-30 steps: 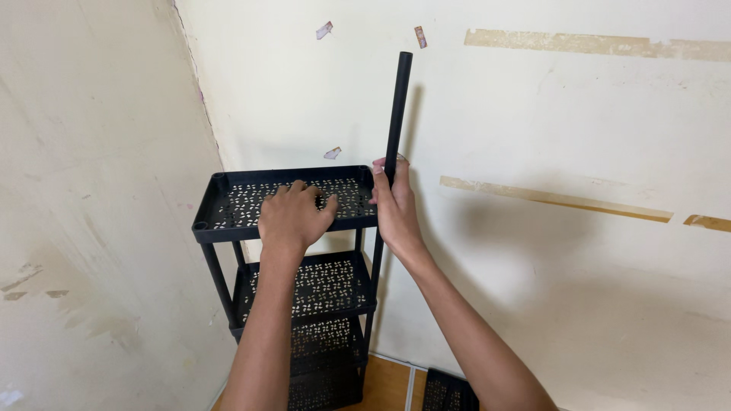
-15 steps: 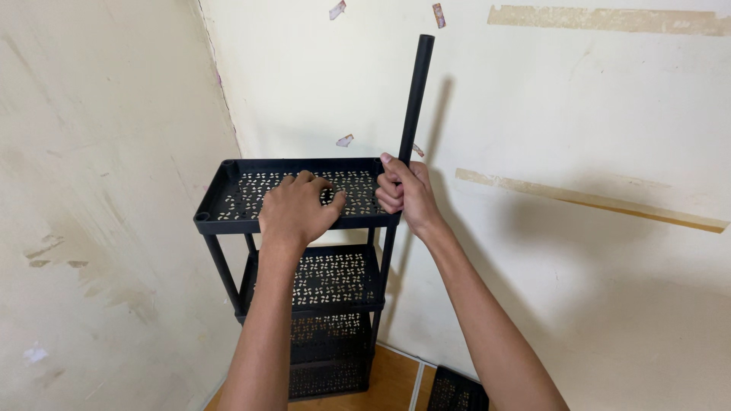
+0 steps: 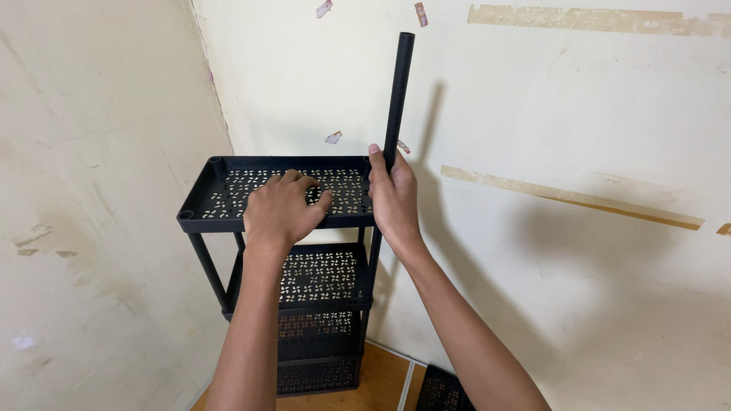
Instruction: The person assembles a black perforated metal shelving unit by stacking trays and inserting vertical support poles. They align the trays, then slide poles through the corner holes to connect the levels.
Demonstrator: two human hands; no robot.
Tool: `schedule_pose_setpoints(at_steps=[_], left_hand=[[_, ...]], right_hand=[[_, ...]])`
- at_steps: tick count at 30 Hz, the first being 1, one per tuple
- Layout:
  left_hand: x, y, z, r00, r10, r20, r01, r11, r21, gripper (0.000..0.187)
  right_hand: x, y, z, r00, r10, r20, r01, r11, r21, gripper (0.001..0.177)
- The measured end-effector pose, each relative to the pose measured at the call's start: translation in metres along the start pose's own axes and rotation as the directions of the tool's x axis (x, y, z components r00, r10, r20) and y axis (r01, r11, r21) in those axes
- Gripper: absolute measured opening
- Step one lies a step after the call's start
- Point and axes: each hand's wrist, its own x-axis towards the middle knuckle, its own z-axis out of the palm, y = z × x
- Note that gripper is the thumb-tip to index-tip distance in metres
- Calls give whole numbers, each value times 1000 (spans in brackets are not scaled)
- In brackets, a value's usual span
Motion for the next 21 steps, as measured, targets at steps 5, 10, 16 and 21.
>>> schedule_pose_setpoints(at_steps=[5, 10, 16, 21], left_hand=[[-12, -2, -9, 1000, 2, 20, -2, 1000, -7, 50], [-13, 1, -11, 999, 23, 23, -22, 1000, -14, 50], [-8, -1, -3, 999, 33, -9, -33, 999, -25, 50], [0, -4, 6, 996, 63, -61, -64, 998, -20, 49]], right_hand=[[7, 3, 0, 993, 31, 111, -49, 985, 164, 49], [21, 4, -31, 892, 41, 450, -202, 926, 317, 51], [18, -1, -33, 881, 30, 472, -176, 948, 267, 37], [8, -10, -19, 971, -112, 212, 107, 994, 34, 21]])
